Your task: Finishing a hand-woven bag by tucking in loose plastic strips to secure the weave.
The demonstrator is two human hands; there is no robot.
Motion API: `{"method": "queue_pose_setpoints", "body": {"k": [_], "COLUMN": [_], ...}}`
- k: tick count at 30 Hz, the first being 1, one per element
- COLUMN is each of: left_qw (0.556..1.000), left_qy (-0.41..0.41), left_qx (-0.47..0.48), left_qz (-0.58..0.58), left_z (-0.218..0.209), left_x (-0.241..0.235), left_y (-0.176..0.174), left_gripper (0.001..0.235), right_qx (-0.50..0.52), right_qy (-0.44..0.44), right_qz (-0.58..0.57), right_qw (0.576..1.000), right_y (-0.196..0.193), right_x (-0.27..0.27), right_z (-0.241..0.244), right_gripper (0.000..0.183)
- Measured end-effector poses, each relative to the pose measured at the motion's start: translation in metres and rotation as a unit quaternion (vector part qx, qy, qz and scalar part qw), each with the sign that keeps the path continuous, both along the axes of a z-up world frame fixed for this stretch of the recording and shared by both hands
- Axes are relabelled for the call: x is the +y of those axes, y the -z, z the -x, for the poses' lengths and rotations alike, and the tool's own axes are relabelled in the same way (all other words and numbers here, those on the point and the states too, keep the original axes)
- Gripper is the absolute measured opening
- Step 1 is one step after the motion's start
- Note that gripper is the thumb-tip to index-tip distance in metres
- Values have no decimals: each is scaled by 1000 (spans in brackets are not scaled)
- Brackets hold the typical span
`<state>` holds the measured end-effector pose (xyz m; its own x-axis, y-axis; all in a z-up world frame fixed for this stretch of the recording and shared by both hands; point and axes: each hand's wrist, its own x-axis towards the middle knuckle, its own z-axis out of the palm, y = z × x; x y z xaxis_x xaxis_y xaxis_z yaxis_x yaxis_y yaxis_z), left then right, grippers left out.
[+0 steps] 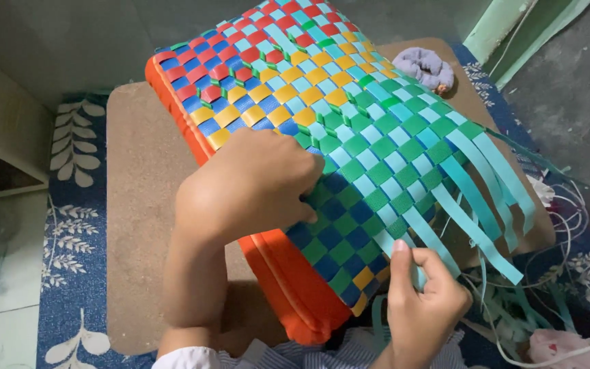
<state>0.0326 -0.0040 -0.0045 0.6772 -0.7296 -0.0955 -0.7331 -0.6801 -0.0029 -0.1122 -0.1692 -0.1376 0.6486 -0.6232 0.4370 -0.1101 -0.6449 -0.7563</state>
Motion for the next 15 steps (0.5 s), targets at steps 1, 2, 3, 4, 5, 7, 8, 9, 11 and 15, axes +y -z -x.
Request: {"method": "queue_pose_setpoints", "body": {"k": [1, 2, 3, 4, 5, 7, 8, 9, 11, 15], "left_qw": [1000, 1000, 1000, 1000, 1000, 1000, 1000, 1000, 1000, 1000], "left_qy": [1, 2, -7, -17, -15, -8, -7, -5, -4, -9], "left_qx": [0, 1, 1, 1, 2, -2, -1, -14, -27, -29], "left_qz": [3, 2, -1, -3, -3, -14, -13, -7, 0, -6], "left_z": [0, 2, 2, 3, 2, 1, 1, 1, 1, 1], "left_x": [-1, -2, -3, -4, -5, -8, -7, -7, -7, -8], "left_y": [1, 0, -1, -2, -2, -1, 1, 4, 6, 6], "left_gripper": [34, 34, 33, 32, 32, 31, 31, 33, 35, 32], "right_qx": [-4, -4, -2, 1, 2, -11, -10, -11, -11, -7], "right_qy": [7, 8, -8, -23, -21, -30, -28, -26, -25, -44], "right_qz": [-3, -4, -16, -29, -28, -88, -87, -68, -48, -22], "right_qw": [1000, 1000, 1000, 999, 999, 996, 996, 997, 998, 999], "right_y": [2, 1, 0, -2, -2, -3, -3, -3, -3, -2], "right_x": [-1, -2, -4, -5, -5, -4, -4, -3, -4, -6], "right_z": [0, 1, 1, 0, 0, -1, 0, 0, 0, -1], "right_gripper": [24, 24, 23, 22, 22, 19, 19, 18, 18, 20]}}
